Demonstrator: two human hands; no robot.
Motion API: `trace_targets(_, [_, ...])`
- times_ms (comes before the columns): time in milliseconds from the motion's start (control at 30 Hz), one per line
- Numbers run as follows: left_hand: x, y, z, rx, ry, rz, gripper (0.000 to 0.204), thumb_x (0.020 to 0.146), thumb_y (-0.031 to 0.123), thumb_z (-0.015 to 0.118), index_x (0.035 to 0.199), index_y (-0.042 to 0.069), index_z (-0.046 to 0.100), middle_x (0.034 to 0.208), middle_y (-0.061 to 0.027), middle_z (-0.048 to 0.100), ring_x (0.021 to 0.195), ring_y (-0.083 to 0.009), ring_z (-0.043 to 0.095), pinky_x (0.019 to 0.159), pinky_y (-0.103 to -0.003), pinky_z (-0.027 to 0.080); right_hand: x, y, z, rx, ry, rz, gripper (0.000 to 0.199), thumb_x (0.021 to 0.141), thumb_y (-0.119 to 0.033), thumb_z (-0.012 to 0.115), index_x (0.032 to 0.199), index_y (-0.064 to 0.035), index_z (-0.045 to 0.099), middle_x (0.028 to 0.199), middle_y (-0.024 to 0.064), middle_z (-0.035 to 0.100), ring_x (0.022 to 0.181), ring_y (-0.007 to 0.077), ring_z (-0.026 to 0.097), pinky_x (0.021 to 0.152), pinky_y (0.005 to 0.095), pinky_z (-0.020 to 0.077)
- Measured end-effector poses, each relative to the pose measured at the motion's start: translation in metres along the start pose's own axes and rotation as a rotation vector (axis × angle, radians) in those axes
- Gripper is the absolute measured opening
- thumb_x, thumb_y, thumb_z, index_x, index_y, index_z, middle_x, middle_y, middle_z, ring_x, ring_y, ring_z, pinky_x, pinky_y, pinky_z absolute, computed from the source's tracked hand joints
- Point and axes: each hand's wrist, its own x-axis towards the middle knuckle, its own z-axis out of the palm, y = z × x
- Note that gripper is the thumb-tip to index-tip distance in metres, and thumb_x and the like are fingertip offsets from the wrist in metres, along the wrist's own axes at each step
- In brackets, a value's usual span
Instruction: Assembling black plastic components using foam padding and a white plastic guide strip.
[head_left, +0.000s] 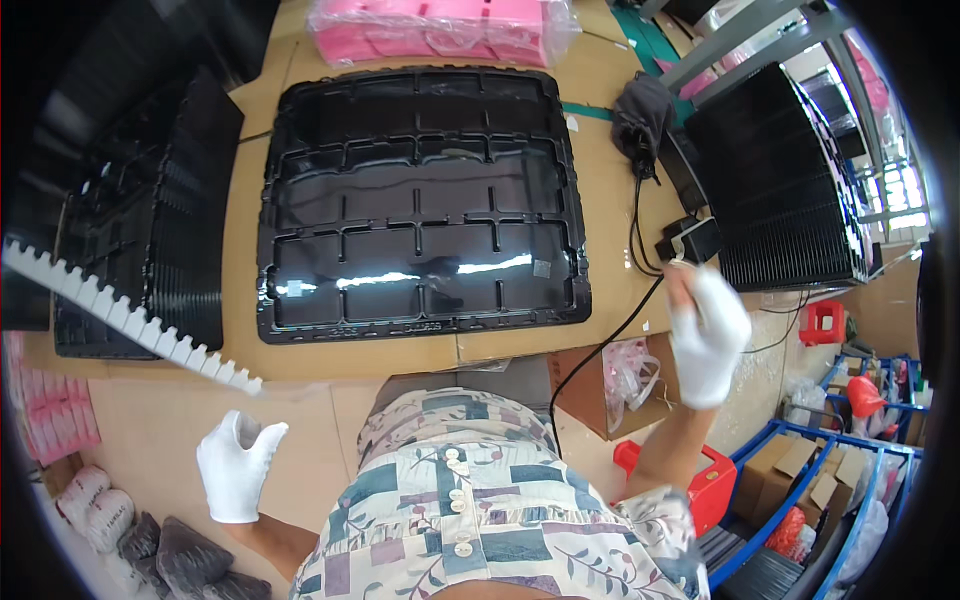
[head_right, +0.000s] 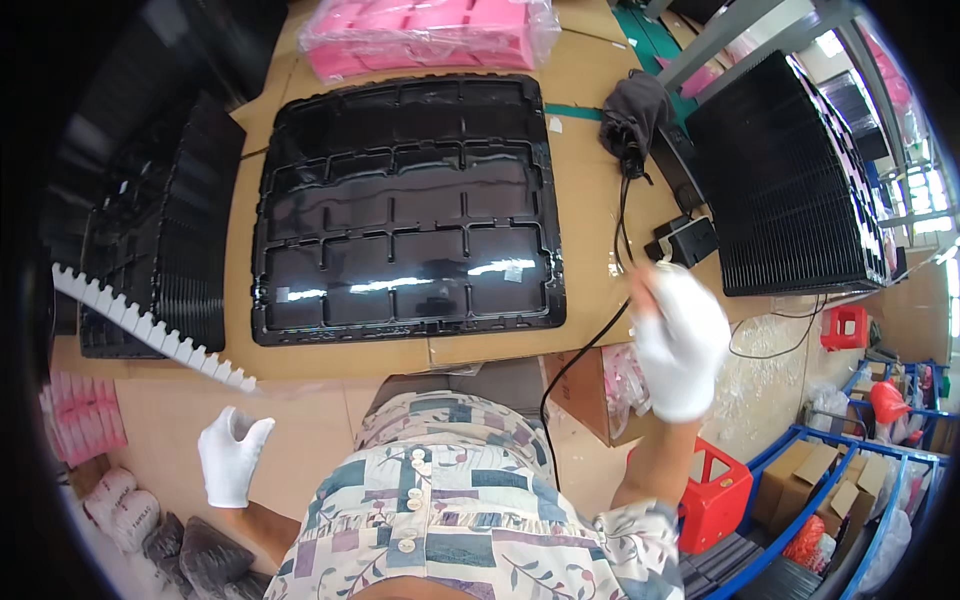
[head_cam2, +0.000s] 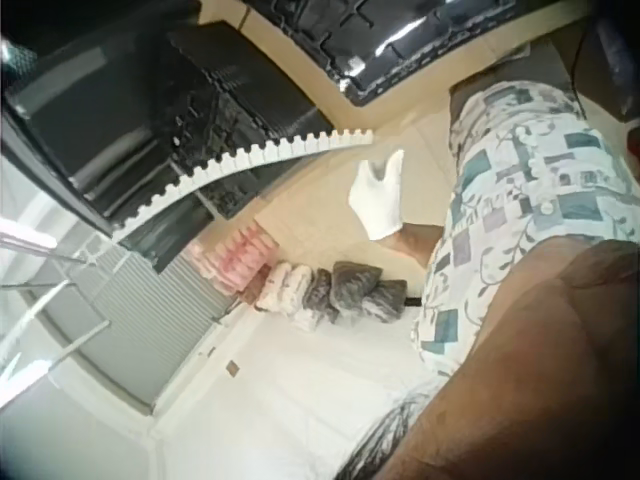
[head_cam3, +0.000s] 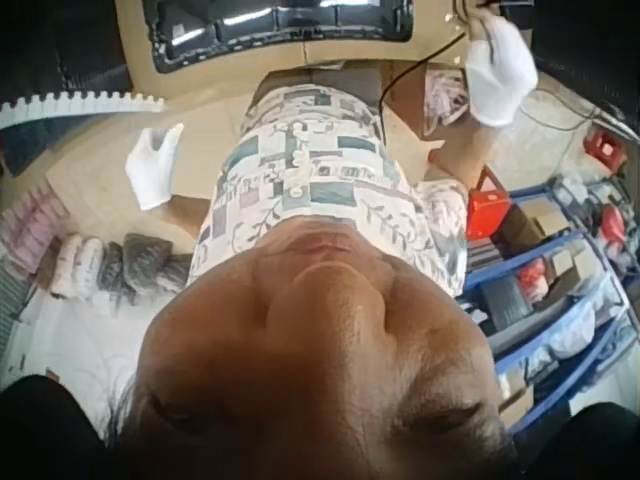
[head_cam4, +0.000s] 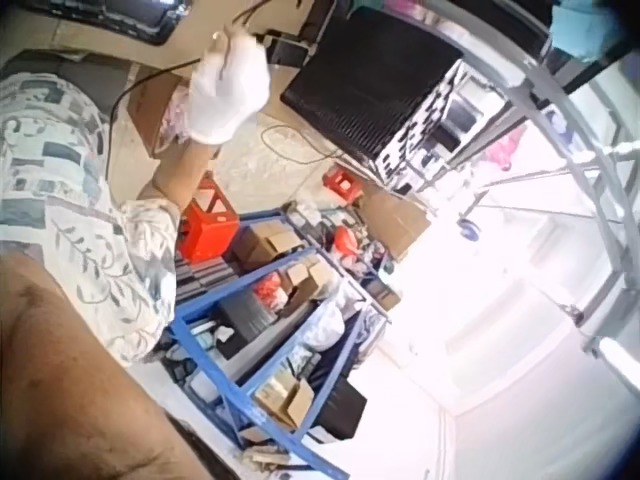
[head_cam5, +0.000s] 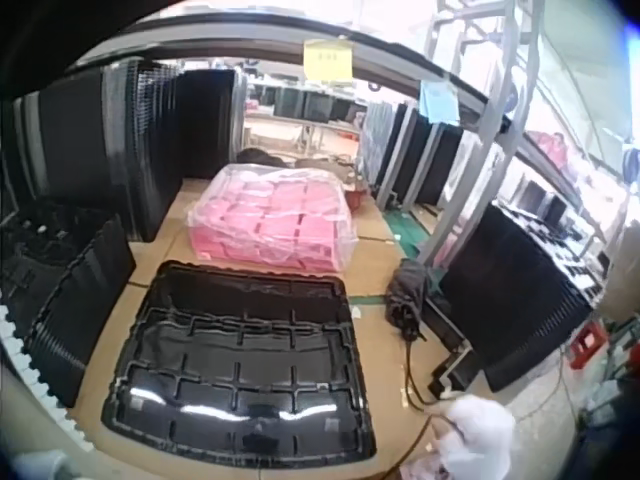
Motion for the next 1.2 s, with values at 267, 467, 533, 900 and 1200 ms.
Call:
trace_targets(267, [0.034,0.108,-0.009,-0.824,-0.680,1.232,0.027,0.077,0.026,0.083,0.086,0.004,0.069,0.087,-0.0099,0.070,0.075,-0.0294,0.068,0.065,-0.034,0.052,0.286,0.032,0.195,0.037,-0.100,-0.198,0.023,0.089,-0.023,0.060,0.105,-0.0138,0.072,0.101,0.0174,0.070,0.096,0.0380,0.066,0.085,0.0457,0.0522])
trace_targets(467, [0.064,0.134,0.003,-0.864,-0.590,0.749,0.009,0.089,0.010,0.071,0.094,0.003,0.070,0.077,-0.0010,0.067,0.064,-0.0065,0.059,0.057,-0.023,0.046,0.330,0.039,0.252,-0.051,-0.424,-0.115,0.026,0.085,-0.030,0.067,0.103,-0.0131,0.073,0.104,0.0169,0.071,0.101,0.0348,0.066,0.090,0.0422,0.0510])
trace_targets(533, [0.080,0.148,-0.006,-0.871,-0.549,0.784,0.011,0.090,0.013,0.070,0.091,0.003,0.068,0.073,-0.0004,0.064,0.060,-0.0048,0.055,0.054,-0.023,0.044,0.341,0.060,0.255,0.072,-0.377,-0.150,0.025,0.087,-0.030,0.066,0.103,-0.0134,0.074,0.102,0.0166,0.071,0.098,0.0347,0.067,0.088,0.0408,0.0510])
trace_targets(900, [0.254,0.278,0.011,-1.825,-0.899,0.333,0.080,0.096,0.053,0.056,0.148,-0.003,0.032,0.137,-0.0225,0.053,0.114,-0.0305,0.062,0.089,-0.039,0.056,0.390,0.033,0.178,0.064,-0.161,-0.338,0.029,0.094,-0.027,0.056,0.106,-0.0045,0.069,0.103,0.0213,0.069,0.098,0.0380,0.065,0.088,0.0408,0.0501])
trace_targets(1200, [0.312,0.264,-0.021,-1.669,-0.547,0.255,0.085,0.087,0.076,0.050,0.108,-0.006,0.064,0.091,-0.0138,0.070,0.076,-0.0192,0.068,0.060,-0.030,0.055,0.328,0.061,0.163,0.451,-0.195,-0.087,0.023,0.098,-0.017,0.060,0.100,0.0049,0.067,0.084,0.0058,0.067,0.077,0.0118,0.059,0.072,0.0276,0.0483])
